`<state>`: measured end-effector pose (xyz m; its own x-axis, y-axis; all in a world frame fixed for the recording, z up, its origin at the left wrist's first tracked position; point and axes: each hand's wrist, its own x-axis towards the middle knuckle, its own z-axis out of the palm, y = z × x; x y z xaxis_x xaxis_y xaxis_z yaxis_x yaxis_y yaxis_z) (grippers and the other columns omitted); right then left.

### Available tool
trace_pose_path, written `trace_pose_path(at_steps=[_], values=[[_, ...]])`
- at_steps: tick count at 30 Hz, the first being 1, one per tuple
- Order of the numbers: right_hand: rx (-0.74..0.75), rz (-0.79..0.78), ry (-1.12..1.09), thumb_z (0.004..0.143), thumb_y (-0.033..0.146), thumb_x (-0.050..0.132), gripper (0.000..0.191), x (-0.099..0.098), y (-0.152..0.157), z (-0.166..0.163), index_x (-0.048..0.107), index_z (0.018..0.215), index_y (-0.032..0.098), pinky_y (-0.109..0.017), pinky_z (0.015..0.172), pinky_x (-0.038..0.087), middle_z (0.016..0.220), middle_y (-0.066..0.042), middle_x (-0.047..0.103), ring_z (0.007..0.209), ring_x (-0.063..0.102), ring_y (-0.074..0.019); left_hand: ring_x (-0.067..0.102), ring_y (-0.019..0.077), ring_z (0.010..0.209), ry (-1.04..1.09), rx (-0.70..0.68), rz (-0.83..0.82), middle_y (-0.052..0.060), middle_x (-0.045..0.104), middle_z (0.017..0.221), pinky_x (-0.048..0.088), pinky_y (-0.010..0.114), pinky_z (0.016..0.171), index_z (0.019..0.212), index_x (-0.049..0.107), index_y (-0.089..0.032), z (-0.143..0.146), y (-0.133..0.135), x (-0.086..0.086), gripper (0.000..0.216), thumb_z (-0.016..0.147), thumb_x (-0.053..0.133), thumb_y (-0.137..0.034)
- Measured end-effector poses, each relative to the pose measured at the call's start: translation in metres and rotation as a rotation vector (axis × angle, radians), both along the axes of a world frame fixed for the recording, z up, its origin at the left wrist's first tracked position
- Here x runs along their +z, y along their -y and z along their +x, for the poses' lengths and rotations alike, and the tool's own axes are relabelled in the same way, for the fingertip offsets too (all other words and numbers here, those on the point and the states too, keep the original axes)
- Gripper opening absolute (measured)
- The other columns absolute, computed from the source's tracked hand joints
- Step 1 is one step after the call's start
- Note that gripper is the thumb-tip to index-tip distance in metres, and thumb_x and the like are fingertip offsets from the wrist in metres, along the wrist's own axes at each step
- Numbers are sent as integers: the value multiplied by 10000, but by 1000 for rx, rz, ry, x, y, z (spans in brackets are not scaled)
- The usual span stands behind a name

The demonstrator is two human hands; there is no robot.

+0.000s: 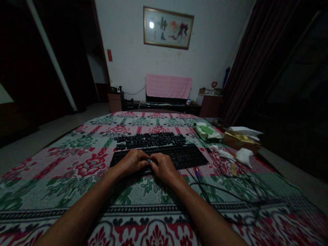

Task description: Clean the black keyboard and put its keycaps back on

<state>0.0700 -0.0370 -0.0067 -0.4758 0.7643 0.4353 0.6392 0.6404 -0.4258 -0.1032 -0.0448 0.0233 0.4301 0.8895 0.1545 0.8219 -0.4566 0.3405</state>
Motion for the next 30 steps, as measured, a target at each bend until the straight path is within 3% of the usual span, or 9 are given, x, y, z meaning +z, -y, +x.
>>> trace_pose_path(at_steps=[2, 5, 7, 10, 17, 23, 30], values=[[-4, 4, 3, 767, 188, 525, 183, 0, -1, 0, 608, 929, 177, -238, 756, 395, 877, -51, 626, 824, 558, -148, 590, 146, 832, 18, 59, 34, 15, 661, 944, 407, 214, 723, 1001, 638, -215, -11, -4, 1, 302, 773, 465, -313], [-3, -4, 12, 742, 169, 547, 172, 2, -1, 1, 610, 902, 170, -233, 737, 398, 863, -48, 627, 794, 557, -141, 571, 181, 923, -20, 317, 130, 45, 646, 1014, 395, 258, 815, 1024, 628, -203, -35, -11, 2, 334, 777, 451, -342], [2, -23, 23, 736, 161, 551, 172, 5, 1, 1, 613, 896, 169, -232, 730, 398, 856, -48, 628, 786, 557, -139, 567, 201, 935, -61, 457, 139, 56, 638, 1029, 400, 282, 810, 1019, 629, -215, -53, -14, 1, 337, 777, 444, -359], [-5, -59, 29, 735, 164, 554, 169, 10, 4, -2, 615, 893, 170, -232, 717, 400, 843, -48, 631, 774, 559, -141, 574, 225, 912, -74, 540, 112, 64, 651, 979, 414, 306, 777, 984, 647, -228, -74, -17, -4, 322, 753, 468, -363], [129, -78, 50, 740, 167, 547, 179, 19, 16, -39, 614, 905, 184, -233, 739, 398, 873, -40, 637, 810, 562, -146, 594, 195, 860, 37, 550, 26, 42, 675, 922, 426, 269, 745, 970, 665, -210, -88, -19, -18, 324, 702, 541, -342], [232, -97, 116, 736, 165, 546, 175, 20, 23, -77, 624, 892, 191, -234, 739, 391, 872, -37, 642, 813, 566, -150, 604, 185, 829, 46, 452, 25, 40, 685, 880, 425, 255, 723, 957, 672, -195, -92, -19, -18, 318, 693, 541, -312], [248, -112, 13, 745, 185, 528, 177, 13, 15, -78, 620, 896, 183, -229, 707, 406, 838, -29, 648, 762, 572, -134, 605, 177, 814, 138, 455, -22, 38, 688, 879, 431, 242, 706, 964, 671, -179, -94, -19, -20, 329, 673, 554, -278]])
